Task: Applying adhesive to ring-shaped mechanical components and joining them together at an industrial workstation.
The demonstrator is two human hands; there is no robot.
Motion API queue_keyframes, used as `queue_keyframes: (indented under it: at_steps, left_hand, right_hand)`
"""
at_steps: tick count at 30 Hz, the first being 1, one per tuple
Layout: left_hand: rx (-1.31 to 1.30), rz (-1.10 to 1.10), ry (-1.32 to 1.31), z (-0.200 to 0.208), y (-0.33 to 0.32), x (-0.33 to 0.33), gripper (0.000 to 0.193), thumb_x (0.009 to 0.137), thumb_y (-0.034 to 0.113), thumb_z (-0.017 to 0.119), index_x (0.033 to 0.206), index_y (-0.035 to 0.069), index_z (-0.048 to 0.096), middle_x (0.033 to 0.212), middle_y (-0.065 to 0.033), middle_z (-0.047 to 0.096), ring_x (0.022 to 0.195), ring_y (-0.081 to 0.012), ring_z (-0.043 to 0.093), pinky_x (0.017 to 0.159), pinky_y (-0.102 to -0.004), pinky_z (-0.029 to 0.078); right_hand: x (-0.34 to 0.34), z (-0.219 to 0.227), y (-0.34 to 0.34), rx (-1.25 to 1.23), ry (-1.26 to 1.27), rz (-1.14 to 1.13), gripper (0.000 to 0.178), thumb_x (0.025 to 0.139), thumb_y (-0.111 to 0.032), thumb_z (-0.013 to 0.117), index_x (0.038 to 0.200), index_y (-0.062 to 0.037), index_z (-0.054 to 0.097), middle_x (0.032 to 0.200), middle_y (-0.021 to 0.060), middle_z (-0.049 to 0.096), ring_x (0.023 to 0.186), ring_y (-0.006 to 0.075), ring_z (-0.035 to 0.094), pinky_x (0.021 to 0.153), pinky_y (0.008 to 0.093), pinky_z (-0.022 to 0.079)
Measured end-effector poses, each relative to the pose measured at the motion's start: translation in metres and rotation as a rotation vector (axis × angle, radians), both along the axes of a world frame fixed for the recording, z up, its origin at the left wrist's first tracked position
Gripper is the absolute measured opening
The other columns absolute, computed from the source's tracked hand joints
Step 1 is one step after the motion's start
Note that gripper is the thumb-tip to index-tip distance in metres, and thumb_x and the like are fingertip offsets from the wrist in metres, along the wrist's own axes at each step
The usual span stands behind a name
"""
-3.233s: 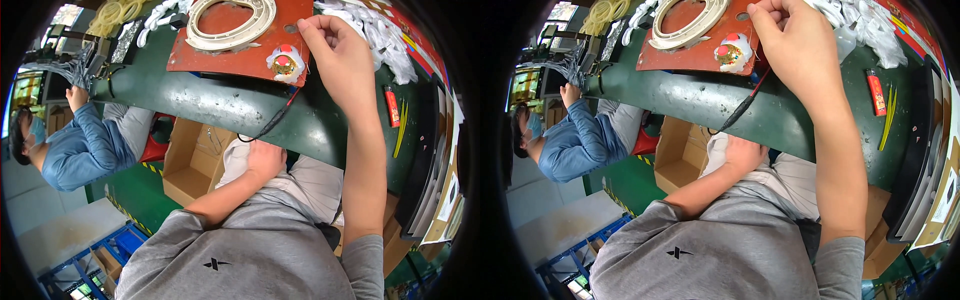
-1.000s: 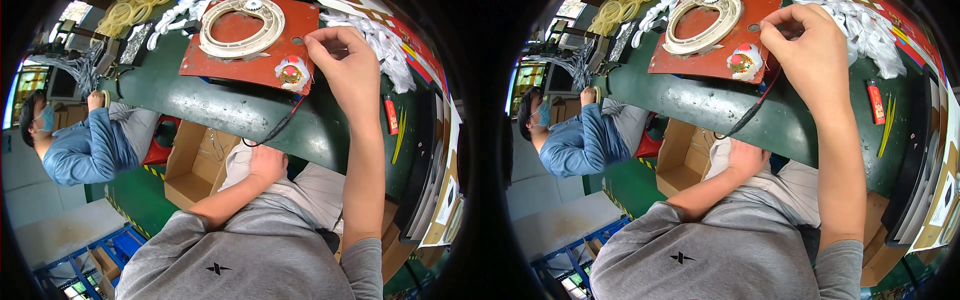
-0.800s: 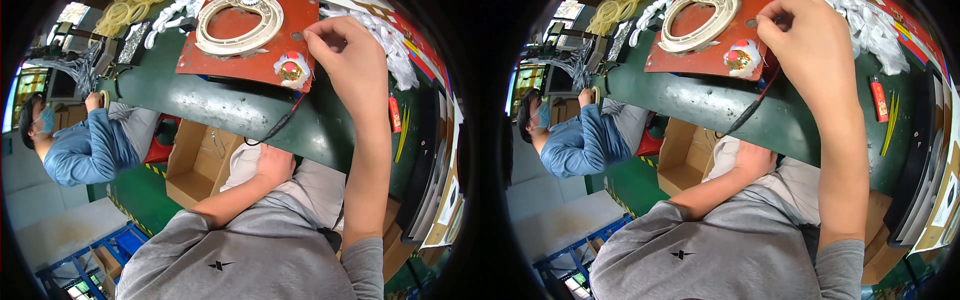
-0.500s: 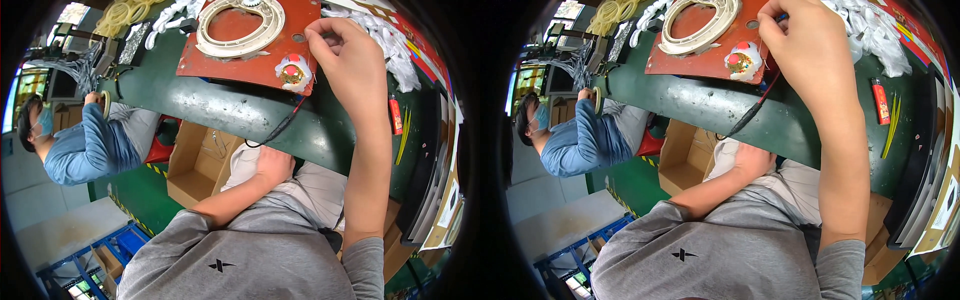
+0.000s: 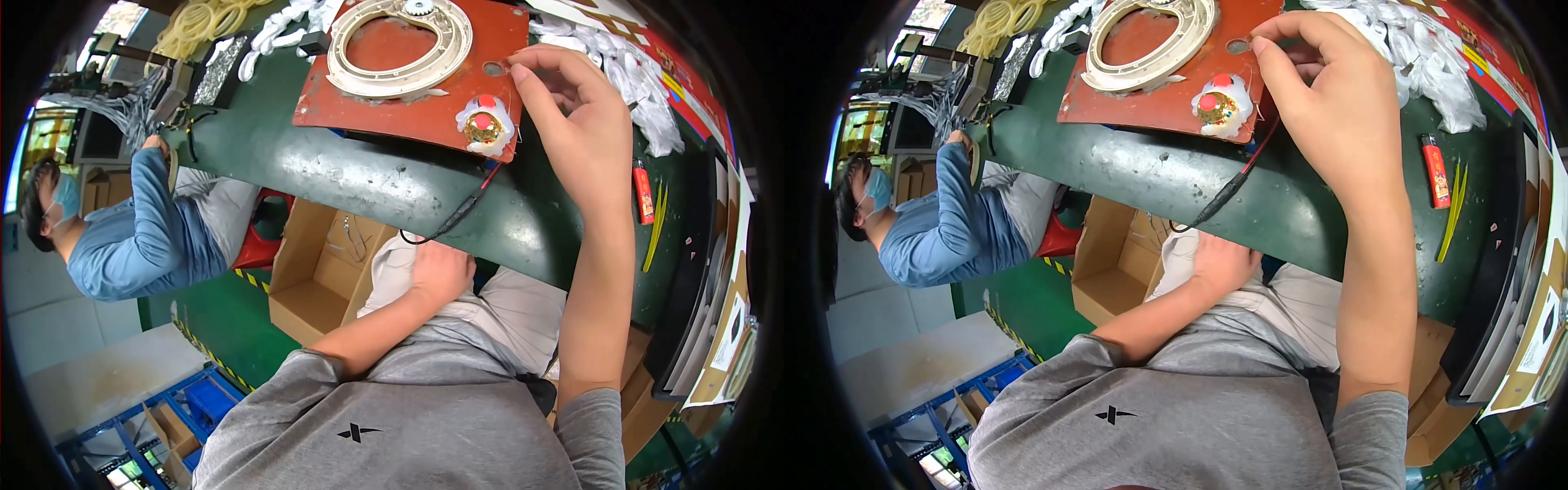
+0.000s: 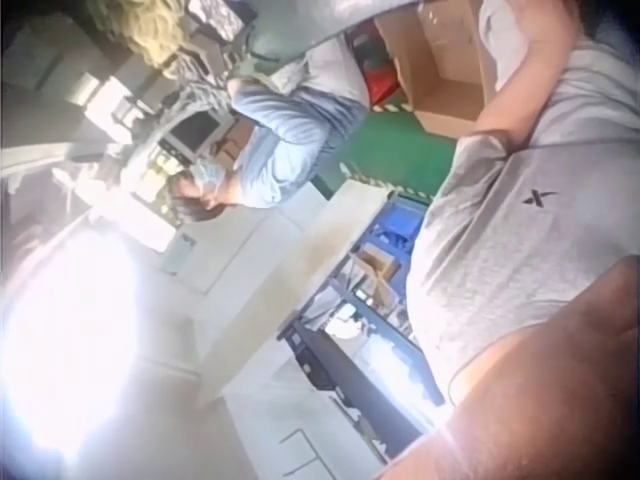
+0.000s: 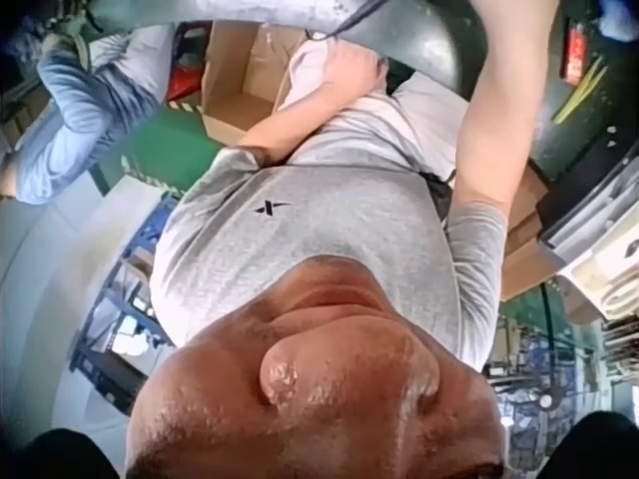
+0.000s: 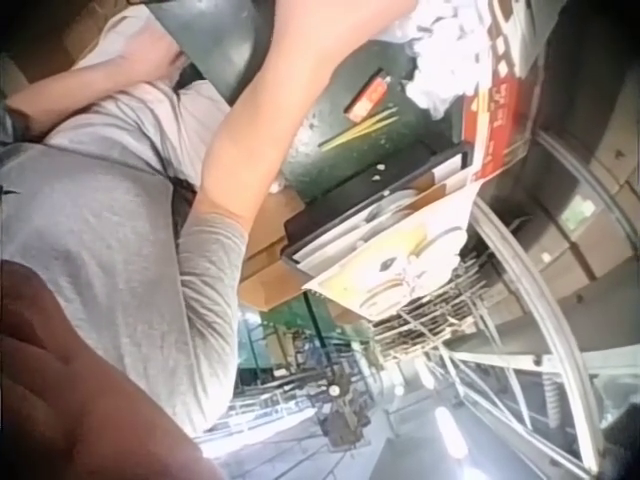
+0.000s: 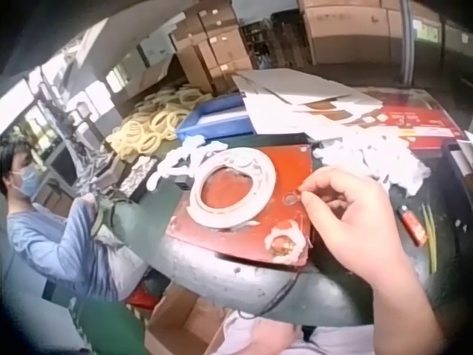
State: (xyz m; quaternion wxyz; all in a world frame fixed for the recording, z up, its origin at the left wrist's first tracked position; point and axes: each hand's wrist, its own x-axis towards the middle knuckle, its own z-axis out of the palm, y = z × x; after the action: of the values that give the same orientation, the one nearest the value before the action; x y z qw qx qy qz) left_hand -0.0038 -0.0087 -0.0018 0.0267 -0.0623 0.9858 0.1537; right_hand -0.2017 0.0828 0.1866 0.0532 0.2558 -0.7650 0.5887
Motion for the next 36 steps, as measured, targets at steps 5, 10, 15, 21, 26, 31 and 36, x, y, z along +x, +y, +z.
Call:
queue_keyframes:
  at_steps: [5, 10, 15, 21, 26, 31, 36]
  left_hand:
    - [0.002, -0.036, -0.135, -0.006, 0.013, 0.0, 0.033, 0.082, 0.023, 0.065, 0.11, 0.006, 0.068, 0.108, -0.018, 0.065, 0.106, -0.0346, 0.06, 0.098, -0.0524, 0.038]
    - [-0.03, -0.005, -0.033, 0.001, 0.004, 0.0, 0.035, 0.082, 0.024, 0.065, 0.111, 0.005, 0.067, 0.111, -0.0185, 0.064, 0.109, -0.0351, 0.058, 0.098, -0.0528, 0.037]
    - [0.025, -0.001, -0.026, 0.011, -0.005, 0.001, 0.037, 0.082, 0.023, 0.065, 0.113, 0.003, 0.066, 0.116, -0.0187, 0.063, 0.112, -0.0376, 0.057, 0.1, -0.0533, 0.037]
    - [0.011, -0.058, -0.123, -0.001, 0.018, -0.006, 0.04, 0.083, 0.025, 0.064, 0.116, 0.003, 0.065, 0.118, -0.019, 0.063, 0.114, -0.038, 0.056, 0.103, -0.0527, 0.036]
    - [-0.004, -0.002, -0.037, -0.008, 0.001, -0.001, 0.038, 0.082, 0.025, 0.065, 0.115, 0.005, 0.066, 0.116, -0.0193, 0.063, 0.112, -0.0384, 0.056, 0.102, -0.0539, 0.037]
    - [0.03, 0.057, -0.07, 0.006, -0.006, 0.0, 0.034, 0.083, 0.024, 0.064, 0.112, 0.007, 0.067, 0.114, -0.0196, 0.063, 0.11, -0.0382, 0.057, 0.101, -0.056, 0.036]
    - [0.017, -0.034, -0.153, -0.001, 0.012, -0.004, 0.036, 0.083, 0.024, 0.064, 0.114, 0.006, 0.066, 0.113, -0.0194, 0.063, 0.109, -0.0375, 0.057, 0.1, -0.0556, 0.037]
  right_hand:
    - [0.004, 0.01, -0.007, -0.001, -0.053, -0.01, 0.017, 0.093, -0.014, 0.071, 0.101, 0.0015, 0.069, 0.102, 0.0029, 0.07, 0.089, 0.0088, 0.066, 0.08, 0.0248, 0.052]
    - [-0.002, 0.018, -0.006, 0.154, -0.07, 0.001, 0.021, 0.093, -0.017, 0.071, 0.1, 0.0026, 0.067, 0.097, 0.0052, 0.069, 0.081, 0.0104, 0.066, 0.074, 0.026, 0.052]
    - [0.003, 0.02, -0.009, 0.322, 0.123, -0.084, 0.023, 0.094, -0.018, 0.07, 0.099, 0.0034, 0.065, 0.093, 0.0071, 0.067, 0.076, 0.0117, 0.065, 0.069, 0.0276, 0.052]
    - [-0.001, 0.008, -0.004, 0.089, -0.022, -0.012, 0.02, 0.095, -0.016, 0.068, 0.104, 0.0016, 0.065, 0.091, 0.003, 0.065, 0.078, 0.01, 0.062, 0.073, 0.0264, 0.05]
    - [0.007, 0.015, 0.012, 0.082, 0.025, 0.125, 0.016, 0.099, -0.014, 0.062, 0.106, 0.0004, 0.065, 0.099, 0.0024, 0.062, 0.09, 0.0098, 0.059, 0.084, 0.0254, 0.046]
    - [0.006, 0.013, 0.018, 0.149, 0.051, 0.159, 0.018, 0.101, -0.016, 0.06, 0.105, 0.0004, 0.065, 0.1, 0.0029, 0.06, 0.092, 0.0106, 0.058, 0.085, 0.0256, 0.046]
    - [0.002, 0.006, 0.019, 0.113, 0.035, 0.208, 0.02, 0.102, -0.018, 0.058, 0.104, 0.0005, 0.065, 0.099, 0.0031, 0.06, 0.091, 0.0106, 0.058, 0.085, 0.0248, 0.045]
